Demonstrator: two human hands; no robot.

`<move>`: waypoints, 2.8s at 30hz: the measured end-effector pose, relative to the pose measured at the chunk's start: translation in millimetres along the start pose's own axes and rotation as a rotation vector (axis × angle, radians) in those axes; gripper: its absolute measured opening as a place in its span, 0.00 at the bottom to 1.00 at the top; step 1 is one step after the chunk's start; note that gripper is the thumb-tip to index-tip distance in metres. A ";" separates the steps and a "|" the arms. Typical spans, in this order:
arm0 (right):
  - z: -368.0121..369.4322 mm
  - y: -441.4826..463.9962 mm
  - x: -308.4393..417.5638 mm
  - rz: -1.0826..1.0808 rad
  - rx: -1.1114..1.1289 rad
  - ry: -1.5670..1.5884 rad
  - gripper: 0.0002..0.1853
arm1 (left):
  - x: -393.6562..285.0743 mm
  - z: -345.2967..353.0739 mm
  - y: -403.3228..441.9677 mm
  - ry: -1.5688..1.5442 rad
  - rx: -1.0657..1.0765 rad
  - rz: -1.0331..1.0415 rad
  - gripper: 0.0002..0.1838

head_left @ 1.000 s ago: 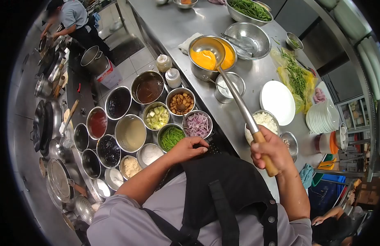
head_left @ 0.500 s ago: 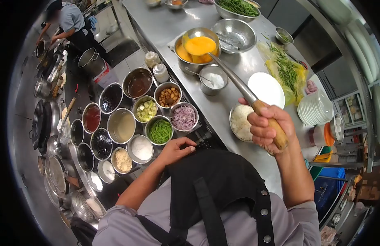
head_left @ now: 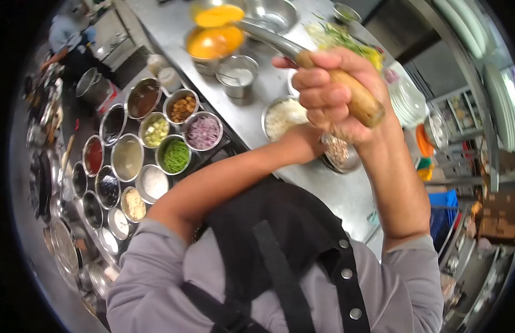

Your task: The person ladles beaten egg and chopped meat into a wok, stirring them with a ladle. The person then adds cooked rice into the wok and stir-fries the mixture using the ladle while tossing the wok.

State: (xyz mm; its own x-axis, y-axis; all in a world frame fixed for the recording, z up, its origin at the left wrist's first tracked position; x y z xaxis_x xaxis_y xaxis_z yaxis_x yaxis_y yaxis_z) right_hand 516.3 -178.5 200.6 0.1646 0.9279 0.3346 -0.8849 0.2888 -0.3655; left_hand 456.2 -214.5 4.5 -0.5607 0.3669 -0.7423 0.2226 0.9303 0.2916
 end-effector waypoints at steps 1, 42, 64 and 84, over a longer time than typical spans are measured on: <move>1.2 -2.2 -1.6 0.001 -0.004 0.014 0.15 | 2.7 21.4 15.3 0.048 -0.037 0.008 0.19; -41.4 28.2 35.9 0.059 -0.044 -0.012 0.17 | 47.5 -132.9 -130.1 -0.980 -1.118 -0.857 0.05; 91.2 -101.7 -100.9 0.178 -0.101 -0.451 0.30 | 51.9 -219.8 -158.6 -1.308 -1.451 -0.513 0.08; 253.4 69.3 -675.9 1.508 0.533 -0.291 0.37 | -276.1 -85.3 -852.6 -0.484 -2.704 -0.466 0.07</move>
State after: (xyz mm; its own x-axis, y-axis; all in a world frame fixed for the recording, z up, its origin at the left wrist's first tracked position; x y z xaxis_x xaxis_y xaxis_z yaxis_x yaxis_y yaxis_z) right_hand 233.3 -845.4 169.1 -0.9729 0.1858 0.1376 -0.2101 -0.9589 -0.1908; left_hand 353.2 -1108.8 12.3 -0.1390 0.5748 -0.8064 -0.6358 -0.6761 -0.3724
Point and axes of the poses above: each hand's wrist, its own y-axis towards the middle knuckle, its own z-axis out of the palm, x = y × z, the point moved 1 cm from there along y, towards the middle knuckle, and after that the axes turned 12 degrees about -x, right-handed, at the moved point
